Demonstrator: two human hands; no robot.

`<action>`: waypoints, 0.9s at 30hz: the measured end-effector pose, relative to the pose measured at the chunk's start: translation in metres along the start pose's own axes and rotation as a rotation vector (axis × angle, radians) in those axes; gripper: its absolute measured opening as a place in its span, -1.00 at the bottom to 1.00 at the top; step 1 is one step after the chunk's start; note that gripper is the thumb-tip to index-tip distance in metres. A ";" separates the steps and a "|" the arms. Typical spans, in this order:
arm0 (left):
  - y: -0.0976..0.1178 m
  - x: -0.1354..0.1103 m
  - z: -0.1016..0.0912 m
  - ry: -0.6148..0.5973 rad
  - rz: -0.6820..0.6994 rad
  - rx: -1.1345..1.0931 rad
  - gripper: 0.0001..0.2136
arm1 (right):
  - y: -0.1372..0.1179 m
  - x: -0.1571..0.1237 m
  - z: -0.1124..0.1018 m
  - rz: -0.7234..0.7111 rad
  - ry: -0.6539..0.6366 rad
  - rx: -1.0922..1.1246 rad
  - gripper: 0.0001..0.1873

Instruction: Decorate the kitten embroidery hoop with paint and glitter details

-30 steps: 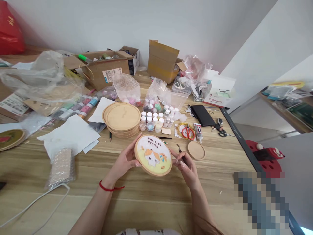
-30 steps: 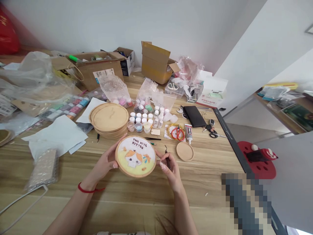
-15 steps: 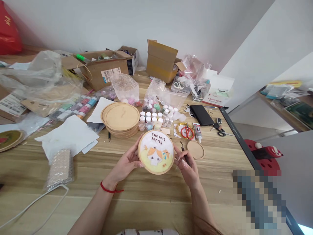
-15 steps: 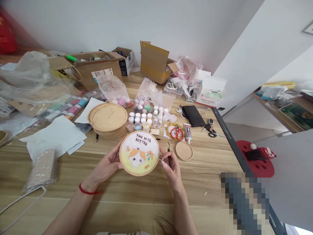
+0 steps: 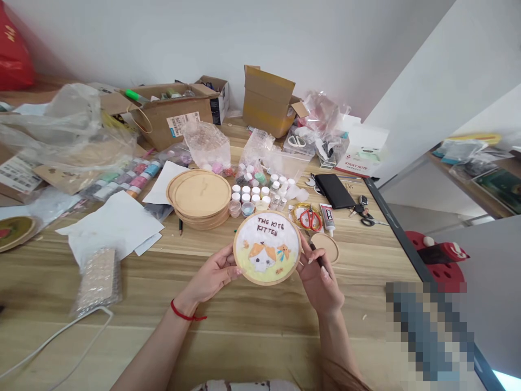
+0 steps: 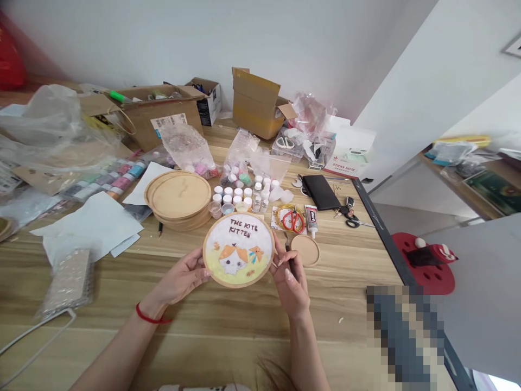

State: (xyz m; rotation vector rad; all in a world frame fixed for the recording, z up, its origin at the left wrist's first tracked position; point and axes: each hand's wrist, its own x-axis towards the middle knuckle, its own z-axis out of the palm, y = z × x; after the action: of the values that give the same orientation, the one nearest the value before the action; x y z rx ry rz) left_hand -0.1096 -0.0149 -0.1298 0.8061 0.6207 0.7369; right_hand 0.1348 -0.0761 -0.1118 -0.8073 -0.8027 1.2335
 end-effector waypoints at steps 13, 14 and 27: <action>0.008 0.000 0.009 -0.043 -0.047 -0.031 -0.03 | -0.006 -0.002 0.001 -0.035 -0.014 0.012 -0.70; 0.009 0.000 0.010 -0.048 -0.047 -0.032 0.00 | -0.006 -0.002 0.001 -0.036 -0.021 0.019 -0.71; 0.008 0.002 0.007 -0.090 0.005 -0.040 -0.10 | -0.004 -0.002 0.002 -0.017 -0.015 0.034 -0.69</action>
State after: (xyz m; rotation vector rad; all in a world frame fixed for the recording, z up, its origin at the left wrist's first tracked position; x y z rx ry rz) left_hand -0.1060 -0.0130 -0.1199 0.7992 0.5220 0.7118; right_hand 0.1344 -0.0786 -0.1071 -0.7631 -0.7974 1.2362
